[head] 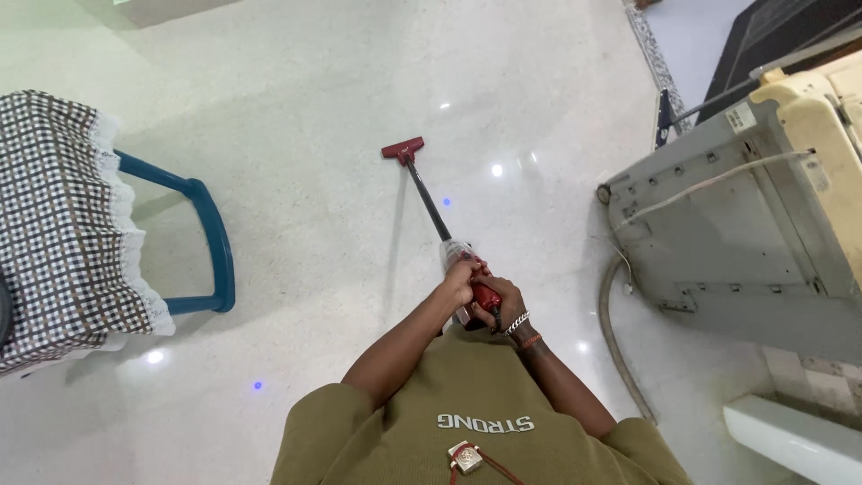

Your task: The person vacuums the floor of a room by hand, moving the vacuum head across the tile surface, navigating around furniture including a table and chairs, and continuing into a hallway area.

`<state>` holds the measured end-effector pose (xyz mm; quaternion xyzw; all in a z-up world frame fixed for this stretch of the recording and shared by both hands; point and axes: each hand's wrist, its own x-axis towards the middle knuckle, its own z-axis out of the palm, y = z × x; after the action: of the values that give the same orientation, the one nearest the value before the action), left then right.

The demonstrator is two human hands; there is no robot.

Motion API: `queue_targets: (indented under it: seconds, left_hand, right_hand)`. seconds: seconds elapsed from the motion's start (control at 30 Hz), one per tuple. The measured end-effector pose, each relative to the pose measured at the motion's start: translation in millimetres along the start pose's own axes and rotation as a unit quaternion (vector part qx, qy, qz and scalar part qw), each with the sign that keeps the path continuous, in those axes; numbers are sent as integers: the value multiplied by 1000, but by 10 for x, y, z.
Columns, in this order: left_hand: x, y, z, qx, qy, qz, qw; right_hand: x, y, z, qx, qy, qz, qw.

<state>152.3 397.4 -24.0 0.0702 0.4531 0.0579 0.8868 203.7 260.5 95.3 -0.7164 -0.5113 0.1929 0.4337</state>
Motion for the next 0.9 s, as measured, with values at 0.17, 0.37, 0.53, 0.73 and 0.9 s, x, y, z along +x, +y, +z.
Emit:
queue_targets:
  seconds: [0.17,0.37,0.53,0.73,0.9]
  left_hand:
    - [379,772,404,-7,-4,32,999]
    - [707,1506,738,-29,33,-8,999]
    - [958,2128,1076,20,127,-4,992]
    - [1056,2346,1140,-88,36,10,995]
    - [1103,2282,1195,-40,29,41,998]
  right_hand:
    - [811,447,58,28,10,-56,998]
    - [1604,958,84,10,-127,50,991]
    - [2302,1186,82,8,-233,88,968]
    - [2756,1471,-106,144,-313,80,936]
    - [3124,1704,-214,313,-292,346,835]
